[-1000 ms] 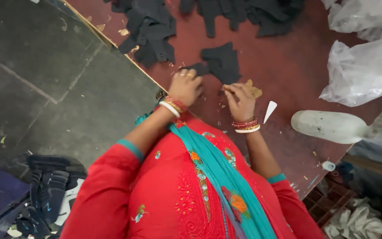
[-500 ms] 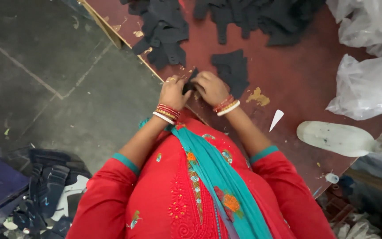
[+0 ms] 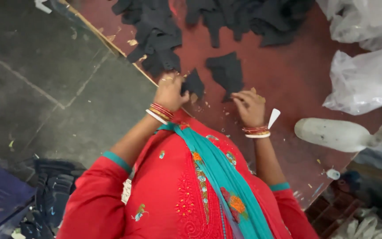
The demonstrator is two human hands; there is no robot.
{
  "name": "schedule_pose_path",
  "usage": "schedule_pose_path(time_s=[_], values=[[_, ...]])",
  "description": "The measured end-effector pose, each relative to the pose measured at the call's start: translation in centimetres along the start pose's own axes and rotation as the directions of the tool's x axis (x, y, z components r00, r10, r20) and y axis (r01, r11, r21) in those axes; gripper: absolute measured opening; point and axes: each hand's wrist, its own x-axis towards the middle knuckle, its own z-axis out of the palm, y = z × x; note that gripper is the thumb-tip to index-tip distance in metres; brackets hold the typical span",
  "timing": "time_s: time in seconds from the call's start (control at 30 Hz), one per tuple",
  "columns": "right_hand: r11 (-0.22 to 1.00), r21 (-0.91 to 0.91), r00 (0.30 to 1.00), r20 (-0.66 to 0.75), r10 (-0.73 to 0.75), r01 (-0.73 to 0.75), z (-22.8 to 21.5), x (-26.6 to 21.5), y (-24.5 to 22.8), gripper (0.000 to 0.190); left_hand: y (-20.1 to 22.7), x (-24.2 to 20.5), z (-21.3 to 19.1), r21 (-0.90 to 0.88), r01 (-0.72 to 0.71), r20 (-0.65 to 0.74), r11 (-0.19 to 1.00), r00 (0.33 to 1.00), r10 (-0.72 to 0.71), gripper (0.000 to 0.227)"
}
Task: The person folds black fabric pieces on a table and places them into a wooden frame. They then pick up a white plastic bottle, pour a liquid onto the fabric, and continue folding the pieces by hand.
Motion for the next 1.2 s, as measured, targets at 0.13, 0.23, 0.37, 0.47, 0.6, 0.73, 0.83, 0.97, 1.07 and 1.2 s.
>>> schedule_pose_path(time_s=[0.13,0.23,0.37,0.47,0.6,0.73,0.83,0.97,1.07,1.2], values=[[0.986,-0.086,0.973,-0.198,0.120,-0.140,-2.1,-2.9,1.3,0.015,-1.6,4.4,-3.9,0.056,-0.010,-0.126,0.998,0.992,0.017,0.044],[0.982,-0.036,0.961,-0.217,0.175,-0.187,-2.3,-4.5,1.8,0.015,1.9,7.5,-5.0,0.171,-0.025,-0.170,0.985,0.984,0.054,0.063],[0.964,-0.026,0.936,-0.248,0.249,-0.264,-1.8,-4.0,0.8,0.016,5.7,7.7,2.9,-0.033,-0.341,0.152,0.939,0.927,0.342,0.056],[0.973,-0.047,0.943,-0.259,0.207,-0.226,-1.5,-2.9,-0.3,0.015,6.6,6.0,7.7,-0.063,-0.417,0.168,0.907,0.891,0.421,0.047],[0.985,0.010,0.961,-0.215,0.172,-0.174,-0.7,-1.5,-1.5,0.013,7.8,3.2,6.3,-0.160,-0.308,0.184,0.938,0.924,0.335,0.041],[0.984,-0.160,0.995,-0.081,0.063,-0.076,1.4,-0.2,1.0,0.013,8.3,3.6,5.8,-0.133,-0.211,0.270,0.968,0.932,0.240,0.033],[0.977,-0.210,1.000,0.002,0.027,-0.026,2.2,0.6,2.1,0.014,8.4,3.4,5.9,-0.087,-0.195,0.326,0.977,0.921,0.213,0.027],[0.967,-0.255,1.000,0.027,-0.003,0.010,2.4,-1.4,1.7,0.016,8.6,3.1,5.5,-0.126,-0.142,0.304,0.982,0.936,0.175,0.027],[0.979,-0.199,0.998,0.049,-0.031,0.040,1.3,-2.6,0.0,0.016,8.4,3.3,5.3,-0.100,-0.170,0.329,0.980,0.924,0.194,0.027],[0.994,-0.104,0.999,-0.027,0.023,-0.026,-0.8,-0.7,-0.6,0.013,7.4,6.4,3.7,-0.078,-0.260,0.147,0.962,0.952,0.269,0.038]])
